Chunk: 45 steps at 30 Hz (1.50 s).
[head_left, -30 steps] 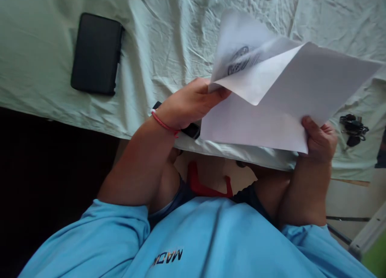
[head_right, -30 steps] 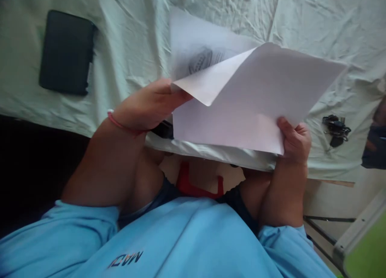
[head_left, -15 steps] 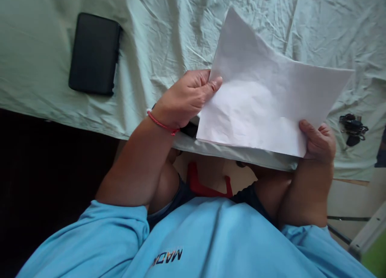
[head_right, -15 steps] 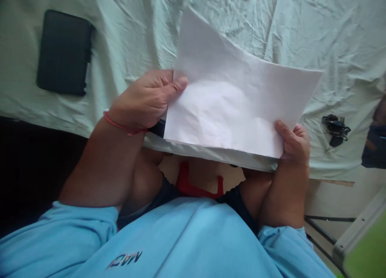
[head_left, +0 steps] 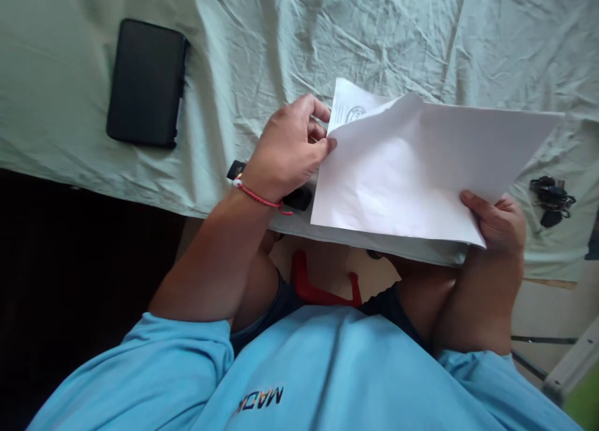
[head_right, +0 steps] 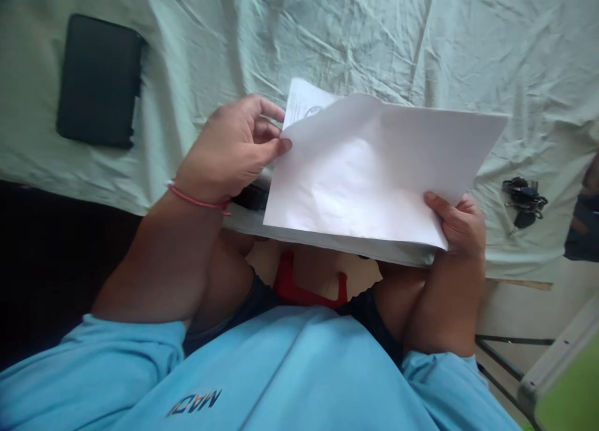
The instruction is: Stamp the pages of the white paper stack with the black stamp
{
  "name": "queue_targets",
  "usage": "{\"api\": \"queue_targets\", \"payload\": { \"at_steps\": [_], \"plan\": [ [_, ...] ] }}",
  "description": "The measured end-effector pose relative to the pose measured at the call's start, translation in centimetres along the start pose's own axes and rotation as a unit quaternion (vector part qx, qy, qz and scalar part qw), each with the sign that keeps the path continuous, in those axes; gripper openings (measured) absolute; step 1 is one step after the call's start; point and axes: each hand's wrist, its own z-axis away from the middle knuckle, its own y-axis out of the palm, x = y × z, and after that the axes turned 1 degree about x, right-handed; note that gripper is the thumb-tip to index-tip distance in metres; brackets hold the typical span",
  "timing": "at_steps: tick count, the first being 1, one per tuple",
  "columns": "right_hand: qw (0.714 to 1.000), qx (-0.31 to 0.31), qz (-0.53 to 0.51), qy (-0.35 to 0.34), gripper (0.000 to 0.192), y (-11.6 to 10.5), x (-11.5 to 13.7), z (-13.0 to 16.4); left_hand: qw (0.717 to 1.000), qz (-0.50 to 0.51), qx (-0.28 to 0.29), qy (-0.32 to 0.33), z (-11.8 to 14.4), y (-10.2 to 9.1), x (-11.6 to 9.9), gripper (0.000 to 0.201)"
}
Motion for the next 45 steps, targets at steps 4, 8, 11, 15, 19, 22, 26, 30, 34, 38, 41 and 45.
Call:
{"api": "queue_targets", "payload": {
  "at_steps": [4,8,11,15,19,22,26,30,34,38,41,45],
  "plan": [
    [0.999,0.015,0.032,0.025,0.046,-0.4,0.0,0.2,0.998,-0.061,-0.017,0.021,-0.1,0.0,-0.2,0.042],
    [0.998,0.023,0.039,0.038,0.047,-0.5,0.0,0.6,0.988,-0.151,-0.034,0.028,-0.2,0.0,-0.4,0.048],
    [0.999,0.031,0.034,0.023,0.045,-0.4,-0.3,0.7,0.972,-0.235,-0.011,0.029,-0.4,0.2,-0.5,0.045],
    [0.999,0.032,0.027,0.014,0.040,-0.1,-0.5,1.3,0.962,-0.272,0.005,0.017,-0.6,0.3,-0.8,0.033],
    [0.999,0.030,0.023,0.012,0.039,0.5,-0.4,2.0,0.960,-0.277,-0.041,-0.003,-0.8,-0.1,-0.9,0.041],
    [0.999,0.024,0.036,0.017,0.040,0.8,-0.2,2.3,0.954,-0.296,-0.041,-0.002,-1.0,-0.3,-0.8,0.023],
    [0.999,0.011,0.036,0.007,0.040,1.1,0.0,2.3,0.957,-0.290,0.003,0.013,-1.0,-0.3,-0.6,0.033],
    [0.999,0.015,0.034,-0.007,0.036,1.2,-0.1,2.3,0.966,-0.257,0.003,0.031,-0.8,-0.3,-0.6,0.032],
    [0.999,0.022,0.020,-0.015,0.034,1.5,-0.1,2.4,0.976,-0.213,0.022,0.037,-0.5,-0.3,-0.6,0.028],
    [0.999,0.027,0.008,-0.025,0.033,1.7,0.0,2.2,0.985,-0.165,0.029,0.027,-0.2,-0.4,-0.8,0.026],
    [0.999,0.023,0.000,-0.026,0.035,1.9,0.0,2.0,0.988,-0.149,0.038,0.021,0.0,-0.4,-0.9,0.022],
    [0.999,0.010,-0.010,-0.029,0.036,2.1,0.0,2.1,0.989,-0.137,0.042,0.019,0.2,-0.4,-1.1,0.019]
  ]
}}
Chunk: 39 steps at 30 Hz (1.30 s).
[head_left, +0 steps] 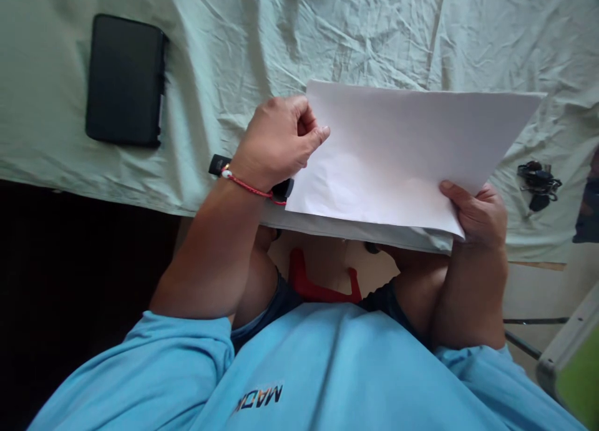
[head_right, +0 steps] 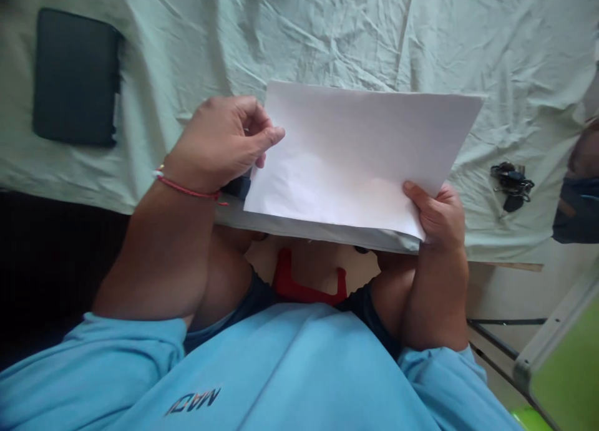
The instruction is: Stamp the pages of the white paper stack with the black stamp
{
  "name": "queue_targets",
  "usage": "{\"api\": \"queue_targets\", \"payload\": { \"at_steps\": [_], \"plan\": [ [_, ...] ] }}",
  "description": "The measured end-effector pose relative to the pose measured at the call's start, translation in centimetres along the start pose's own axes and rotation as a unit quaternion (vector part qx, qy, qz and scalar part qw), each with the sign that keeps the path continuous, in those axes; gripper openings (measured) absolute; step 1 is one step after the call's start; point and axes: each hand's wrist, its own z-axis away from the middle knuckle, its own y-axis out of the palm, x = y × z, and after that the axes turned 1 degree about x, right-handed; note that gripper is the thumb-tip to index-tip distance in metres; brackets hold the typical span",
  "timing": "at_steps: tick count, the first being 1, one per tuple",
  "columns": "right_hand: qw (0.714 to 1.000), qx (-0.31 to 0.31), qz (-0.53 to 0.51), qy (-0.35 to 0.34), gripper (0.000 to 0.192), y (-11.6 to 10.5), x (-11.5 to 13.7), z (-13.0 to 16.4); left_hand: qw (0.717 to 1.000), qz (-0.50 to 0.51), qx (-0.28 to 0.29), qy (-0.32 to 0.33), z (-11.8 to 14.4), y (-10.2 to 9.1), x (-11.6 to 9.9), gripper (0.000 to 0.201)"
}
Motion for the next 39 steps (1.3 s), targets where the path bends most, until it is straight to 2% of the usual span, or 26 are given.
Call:
{"api": "queue_targets", "payload": {
  "at_steps": [5,13,23,31,39],
  "plan": [
    [1.000,0.000,0.021,-0.010,0.034,0.0,-0.2,0.1,1.000,0.007,0.006,0.005,0.1,-0.1,-0.1,0.023],
    [0.999,-0.004,-0.006,-0.042,0.028,0.2,0.2,0.4,1.000,0.005,0.011,0.007,0.1,-0.1,-0.2,0.023],
    [0.998,-0.032,0.034,-0.043,0.029,0.6,-0.3,-0.1,1.000,0.005,0.021,0.008,-0.1,0.1,0.0,0.023],
    [0.999,-0.025,-0.001,-0.040,0.031,0.7,-0.4,-0.2,1.000,-0.008,0.012,0.008,-0.3,0.5,0.1,0.024],
    [0.998,-0.026,-0.014,-0.048,0.031,1.3,-0.2,0.0,0.994,0.097,-0.028,0.050,0.3,-0.3,0.2,0.024]
  ]
}}
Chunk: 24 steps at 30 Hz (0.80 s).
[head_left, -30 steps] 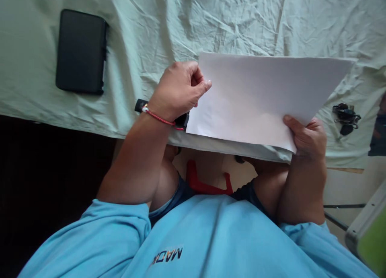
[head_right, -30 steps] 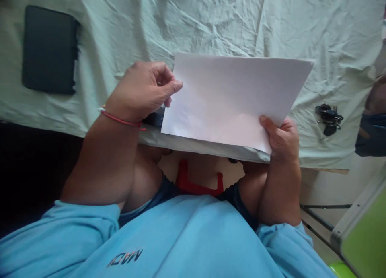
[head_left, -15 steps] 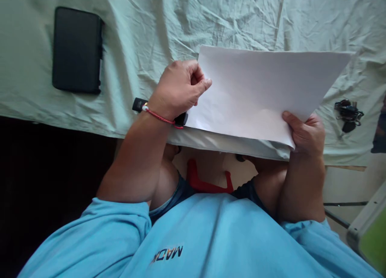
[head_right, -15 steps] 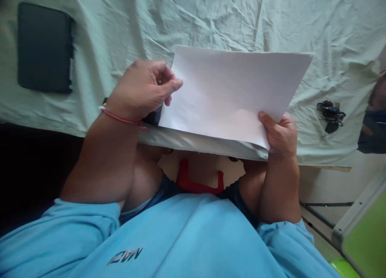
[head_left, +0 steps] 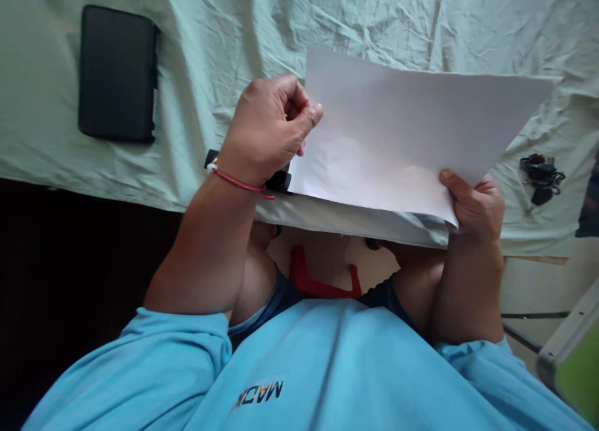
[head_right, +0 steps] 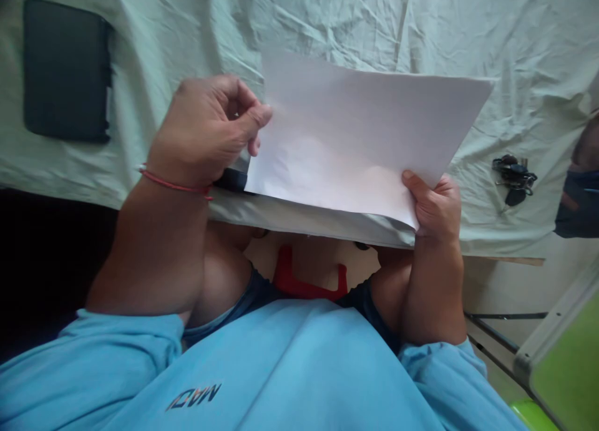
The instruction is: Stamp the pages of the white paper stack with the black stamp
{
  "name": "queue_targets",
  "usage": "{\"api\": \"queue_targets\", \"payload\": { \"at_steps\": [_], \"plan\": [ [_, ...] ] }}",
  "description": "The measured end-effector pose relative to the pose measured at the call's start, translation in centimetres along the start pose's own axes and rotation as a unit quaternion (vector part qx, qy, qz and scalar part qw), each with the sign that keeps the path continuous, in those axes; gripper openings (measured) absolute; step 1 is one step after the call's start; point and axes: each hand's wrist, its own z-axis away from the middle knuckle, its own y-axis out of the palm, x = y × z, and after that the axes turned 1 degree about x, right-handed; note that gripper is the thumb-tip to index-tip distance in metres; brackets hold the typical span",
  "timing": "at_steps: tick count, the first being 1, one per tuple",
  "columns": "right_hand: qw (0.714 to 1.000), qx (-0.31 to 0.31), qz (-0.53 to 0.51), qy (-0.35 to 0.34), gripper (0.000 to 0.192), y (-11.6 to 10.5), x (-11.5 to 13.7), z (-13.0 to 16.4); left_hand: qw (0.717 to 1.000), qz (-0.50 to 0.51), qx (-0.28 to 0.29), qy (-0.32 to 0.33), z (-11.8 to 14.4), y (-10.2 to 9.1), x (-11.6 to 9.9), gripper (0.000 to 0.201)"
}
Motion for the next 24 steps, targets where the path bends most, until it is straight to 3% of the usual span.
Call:
{"api": "queue_targets", "payload": {
  "at_steps": [6,10,13,16,19,22,24],
  "plan": [
    [1.000,-0.016,0.023,-0.009,0.031,0.0,-0.1,-0.1,0.992,0.055,-0.071,0.086,0.2,-0.8,0.7,0.026],
    [0.999,-0.023,0.024,-0.016,0.031,0.3,0.0,-0.1,0.990,0.034,-0.113,0.082,0.4,-1.1,0.9,0.026],
    [0.999,-0.022,0.023,-0.022,0.028,0.5,0.0,-0.1,0.991,0.019,-0.112,0.064,0.7,-1.4,0.9,0.026],
    [0.999,-0.024,0.008,-0.027,0.028,0.6,0.0,-0.1,0.996,-0.001,-0.064,0.057,1.1,-2.5,0.5,0.020],
    [0.999,-0.030,-0.005,-0.022,0.028,0.7,0.0,-0.1,0.996,-0.057,0.050,0.037,1.6,-4.4,-0.1,0.011],
    [0.999,-0.040,-0.003,-0.014,0.026,0.8,0.1,0.0,0.970,-0.176,0.170,0.003,1.8,-6.0,-0.4,0.041],
    [0.999,-0.039,-0.008,-0.014,0.025,0.9,0.1,-0.1,0.949,-0.234,0.212,-0.009,1.8,-6.6,-0.3,0.054]
  ]
}}
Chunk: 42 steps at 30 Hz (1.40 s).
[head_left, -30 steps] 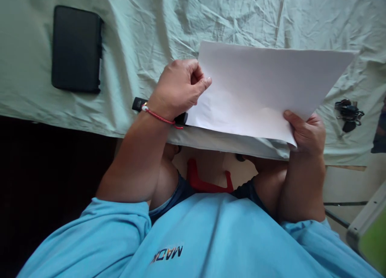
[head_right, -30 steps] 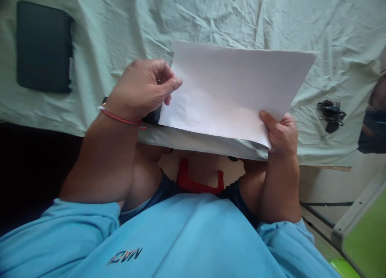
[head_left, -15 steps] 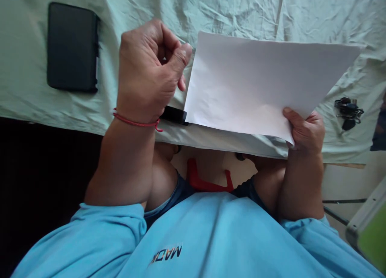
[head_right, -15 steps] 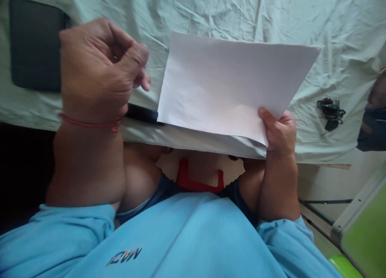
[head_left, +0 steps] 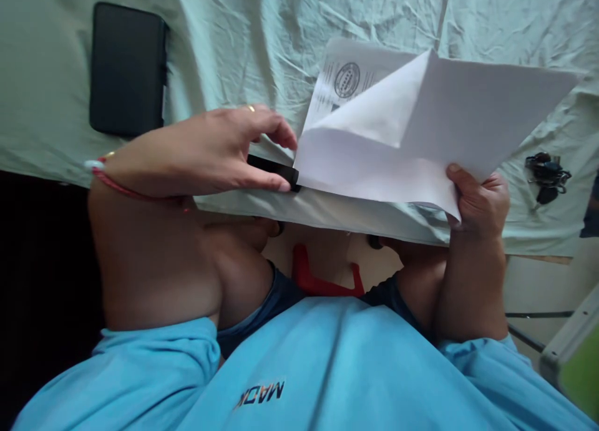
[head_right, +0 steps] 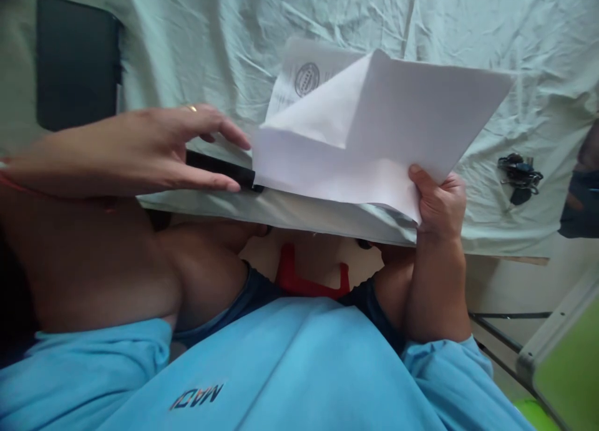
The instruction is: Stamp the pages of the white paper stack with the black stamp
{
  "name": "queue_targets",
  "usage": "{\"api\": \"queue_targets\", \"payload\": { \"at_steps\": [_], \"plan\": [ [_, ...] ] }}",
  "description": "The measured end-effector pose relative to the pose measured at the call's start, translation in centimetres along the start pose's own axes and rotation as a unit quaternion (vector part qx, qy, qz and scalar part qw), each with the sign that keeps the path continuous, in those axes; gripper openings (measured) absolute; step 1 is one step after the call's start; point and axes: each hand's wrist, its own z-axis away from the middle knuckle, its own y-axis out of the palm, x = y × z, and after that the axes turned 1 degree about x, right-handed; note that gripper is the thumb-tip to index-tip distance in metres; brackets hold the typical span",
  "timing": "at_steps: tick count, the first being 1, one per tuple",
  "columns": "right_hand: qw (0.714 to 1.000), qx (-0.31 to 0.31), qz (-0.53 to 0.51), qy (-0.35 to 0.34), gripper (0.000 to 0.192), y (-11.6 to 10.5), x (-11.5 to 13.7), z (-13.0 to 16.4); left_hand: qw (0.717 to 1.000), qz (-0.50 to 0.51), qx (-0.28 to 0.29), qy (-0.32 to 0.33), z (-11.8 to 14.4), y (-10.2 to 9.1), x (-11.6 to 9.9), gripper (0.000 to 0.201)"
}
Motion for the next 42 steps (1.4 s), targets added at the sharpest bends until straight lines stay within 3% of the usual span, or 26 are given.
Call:
{"api": "queue_targets", "payload": {
  "at_steps": [7,20,24,28,37,42],
  "plan": [
    [0.999,0.024,-0.021,-0.014,0.027,-0.1,-0.5,-0.3,0.998,-0.046,0.014,0.029,-0.3,0.1,1.3,0.027],
    [1.000,0.006,0.002,-0.006,0.034,-1.1,-0.4,-1.1,0.992,-0.001,0.038,0.117,-1.0,0.9,1.2,0.038],
    [1.000,0.010,0.005,-0.001,0.033,-1.1,-0.4,-1.1,0.998,0.017,-0.032,0.054,-1.4,1.7,0.6,0.037],
    [1.000,0.021,0.011,0.002,0.030,-1.2,-0.7,-1.3,0.992,0.000,-0.115,0.051,-2.0,3.2,-0.1,0.033],
    [0.999,0.020,0.014,0.026,0.032,-1.0,-0.2,-1.0,0.985,0.093,-0.145,0.030,-3.8,5.2,0.3,0.019],
    [0.999,0.020,0.016,0.030,0.028,-1.2,-0.2,-1.1,0.988,0.067,-0.137,0.009,-3.9,5.2,0.4,0.023]
  ]
}}
